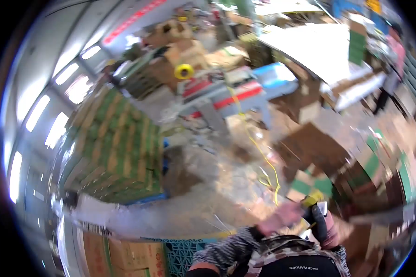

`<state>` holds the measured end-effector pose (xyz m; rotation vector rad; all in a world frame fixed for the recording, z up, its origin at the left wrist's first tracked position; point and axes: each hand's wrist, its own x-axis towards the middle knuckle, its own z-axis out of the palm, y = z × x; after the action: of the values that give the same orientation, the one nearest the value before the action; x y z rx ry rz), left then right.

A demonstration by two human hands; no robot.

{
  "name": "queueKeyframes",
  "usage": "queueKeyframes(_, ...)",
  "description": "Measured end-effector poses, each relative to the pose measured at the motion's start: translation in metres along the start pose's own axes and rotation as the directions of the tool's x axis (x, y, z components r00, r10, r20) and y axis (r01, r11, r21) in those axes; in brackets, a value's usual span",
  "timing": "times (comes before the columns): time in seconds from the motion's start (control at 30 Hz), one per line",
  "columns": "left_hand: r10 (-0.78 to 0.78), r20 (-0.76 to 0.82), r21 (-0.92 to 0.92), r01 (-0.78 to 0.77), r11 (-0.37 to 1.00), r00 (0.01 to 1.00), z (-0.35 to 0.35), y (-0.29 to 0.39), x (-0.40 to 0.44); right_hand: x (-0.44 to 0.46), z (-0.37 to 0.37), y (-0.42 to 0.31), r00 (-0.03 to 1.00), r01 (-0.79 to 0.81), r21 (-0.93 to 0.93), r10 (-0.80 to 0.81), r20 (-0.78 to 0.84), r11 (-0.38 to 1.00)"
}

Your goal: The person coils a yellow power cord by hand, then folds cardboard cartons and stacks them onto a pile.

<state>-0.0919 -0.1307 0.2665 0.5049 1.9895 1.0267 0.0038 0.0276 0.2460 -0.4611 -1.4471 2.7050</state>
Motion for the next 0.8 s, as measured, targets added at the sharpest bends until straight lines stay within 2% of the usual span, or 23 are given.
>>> queueKeyframes(0.03,0.346,-0.031,0.246,-0.329,0.912,0.938,0.024,-0.041,0.026,0.017,0.036,-0.006,0.999,0.02,-0.051,-0.019,0.028,0.999)
queueKeyframes(0.07,0.427,-0.301,0.243,-0.364,0.899,0.853,0.027,-0.022,0.005,0.033,0.047,-0.003,0.997,0.031,-0.035,-0.028,0.074,0.999)
queueKeyframes(0.1,0.33,-0.167,-0.017,-0.337,0.941,0.929,-0.002,-0.007,-0.012,0.044,0.058,-0.005,0.991,0.127,0.168,-0.131,0.012,0.978)
queueKeyframes(0.13,0.268,0.009,-0.265,-0.256,0.93,0.963,-0.032,0.002,-0.025,0.038,0.085,-0.041,0.969,0.231,0.185,-0.242,0.042,0.955)
queueKeyframes(0.17,0.414,-0.013,-0.183,-0.409,0.894,0.91,-0.044,-0.009,-0.026,0.053,0.067,-0.049,0.941,0.287,0.233,-0.319,0.113,0.929)
queueKeyframes(0.2,0.537,-0.019,-0.1,-0.536,0.838,0.843,-0.043,-0.03,-0.018,0.069,0.033,-0.064,0.851,0.367,0.34,-0.46,0.255,0.866)
queueKeyframes(0.23,0.37,0.101,0.129,-0.381,0.916,0.924,-0.046,-0.053,-0.014,0.061,0.038,-0.103,0.823,0.394,0.503,-0.539,0.18,0.769)
queueKeyframes(0.27,0.287,0.138,0.107,-0.303,0.947,0.948,-0.045,-0.091,-0.01,0.061,0.027,-0.144,0.759,0.452,0.517,-0.618,0.206,0.727)
queueKeyframes(0.3,0.146,0.179,0.264,-0.191,0.946,0.973,-0.042,-0.154,0.003,0.061,0.007,-0.19,0.659,0.542,0.472,-0.7,0.274,0.695)
queueKeyframes(0.33,0.069,0.189,0.525,-0.16,0.836,0.98,-0.044,-0.212,0.008,0.06,-0.011,-0.232,0.558,0.646,0.399,-0.759,0.335,0.651)
queueKeyframes(0.37,-0.101,0.098,0.602,0.022,0.798,0.99,-0.047,-0.275,-0.008,0.059,-0.029,-0.261,0.502,0.733,0.3,-0.783,0.367,0.611)
queueKeyframes(0.4,-0.209,0.117,0.646,0.086,0.758,0.971,-0.056,-0.314,-0.02,0.057,-0.046,-0.28,0.467,0.801,0.203,-0.799,0.379,0.564)
queueKeyframes(0.43,-0.149,-0.05,0.576,0.15,0.803,0.988,-0.063,-0.329,-0.045,0.055,-0.064,-0.287,0.454,0.844,0.115,-0.812,0.368,0.524)
queueKeyframes(0.47,-0.165,0.027,0.151,0.159,0.976,0.986,-0.068,-0.384,-0.033,0.058,-0.09,-0.276,0.595,0.799,-0.064,-0.771,0.228,0.598)
queueKeyframes(0.5,-0.304,-0.044,-0.196,0.29,0.937,0.952,-0.068,-0.422,-0.023,0.065,-0.126,-0.257,0.697,0.708,-0.218,-0.715,0.061,0.672)
queueKeyframes(0.53,-0.562,-0.1,-0.465,0.461,0.756,0.821,-0.082,-0.351,-0.028,0.077,-0.142,-0.233,0.759,0.614,-0.264,-0.648,-0.061,0.744)
queueKeyframes(0.57,-0.463,-0.096,-0.666,0.289,0.688,0.881,-0.099,-0.301,-0.027,0.095,-0.135,-0.203,0.807,0.548,-0.225,-0.58,-0.114,0.806)
queueKeyframes(0.6,-0.367,-0.121,-0.823,0.114,0.557,0.923,-0.112,-0.258,-0.025,0.112,-0.127,-0.168,0.852,0.468,-0.182,-0.496,-0.166,0.865)
queueKeyframes(0.67,-0.116,-0.166,-0.91,-0.107,0.401,0.979,-0.118,-0.143,0.01,0.145,-0.094,-0.092,0.935,0.296,-0.069,-0.304,-0.182,0.953)
queueKeyframes(0.7,0.114,-0.087,-0.939,-0.12,0.324,0.99,-0.109,-0.133,0.053,0.161,-0.07,-0.057,0.965,0.212,-0.027,-0.214,-0.153,0.977)
queueKeyframes(0.73,0.086,-0.143,-0.75,-0.164,0.64,0.986,-0.102,-0.06,0.069,0.174,-0.046,-0.027,0.984,0.131,0.009,-0.129,-0.12,0.991)
queueKeyframes(0.8,0.318,-0.148,-0.566,-0.344,0.749,0.936,-0.069,-0.02,0.123,0.199,-0.008,0.005,0.997,0.055,0.058,-0.052,-0.056,0.997)
